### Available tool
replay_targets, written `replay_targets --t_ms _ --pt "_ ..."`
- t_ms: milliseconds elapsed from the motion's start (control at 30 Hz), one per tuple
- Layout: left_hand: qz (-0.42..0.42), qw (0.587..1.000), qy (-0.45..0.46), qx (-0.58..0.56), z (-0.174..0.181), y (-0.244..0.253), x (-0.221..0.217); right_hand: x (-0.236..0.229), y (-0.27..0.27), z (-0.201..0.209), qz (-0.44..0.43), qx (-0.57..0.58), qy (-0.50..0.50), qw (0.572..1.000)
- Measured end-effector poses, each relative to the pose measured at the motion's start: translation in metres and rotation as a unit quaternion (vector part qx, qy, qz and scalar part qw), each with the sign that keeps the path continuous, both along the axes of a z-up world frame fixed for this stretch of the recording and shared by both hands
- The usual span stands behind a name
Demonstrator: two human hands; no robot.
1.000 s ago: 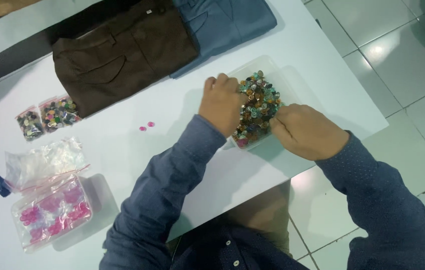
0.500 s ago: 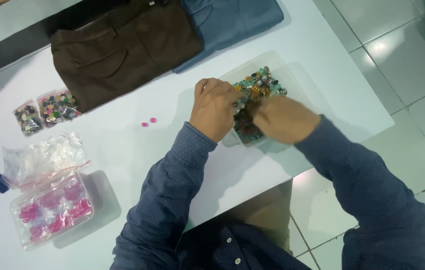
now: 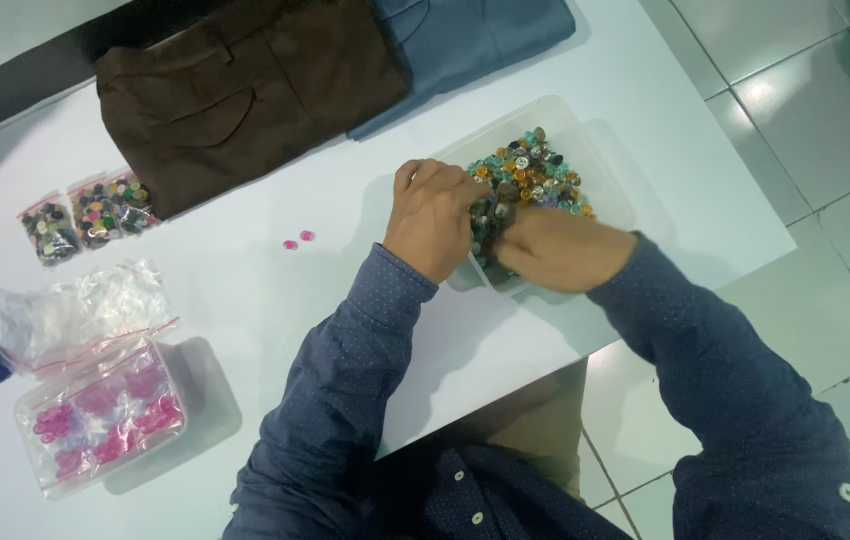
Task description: Sort pink buttons from a mixed container and place them into a small plastic bag
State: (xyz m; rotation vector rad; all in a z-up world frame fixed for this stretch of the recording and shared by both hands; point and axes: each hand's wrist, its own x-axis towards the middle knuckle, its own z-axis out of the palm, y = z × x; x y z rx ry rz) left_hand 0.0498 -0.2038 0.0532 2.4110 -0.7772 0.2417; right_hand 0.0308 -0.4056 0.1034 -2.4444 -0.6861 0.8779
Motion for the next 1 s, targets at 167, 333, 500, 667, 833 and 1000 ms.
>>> replay_targets --t_ms 167,333,500,667,833,1000 --pt "0.004 1.000 -0.002 0.006 0.006 0.002 -0.001 0.013 -0.007 0.058 -0.062 -0.025 -0.033 0.997" --pt "0.004 1.000 -0.005 0.011 0.006 -0.006 -0.003 0.009 -0.024 0.082 -0.125 -0.082 -0.047 0.988" --pt "0.085 0.986 -0.061 0.129 0.033 -0.028 -0.017 0.009 -0.016 0.053 -0.148 -0.126 -0.068 0.979" --pt "0.076 0.984 -0.049 0.153 0.040 -0.037 -0.012 0.014 -0.004 -0.007 -0.100 -0.154 -0.120 0.976" --pt "0.089 0.984 -0.017 0.152 0.037 -0.019 -0.005 0.017 -0.008 -0.014 -0.083 -0.166 -0.120 0.975" --pt "0.066 0.993 -0.021 0.095 0.035 -0.014 -0.006 0.019 -0.017 0.018 -0.101 -0.138 -0.158 0.973"
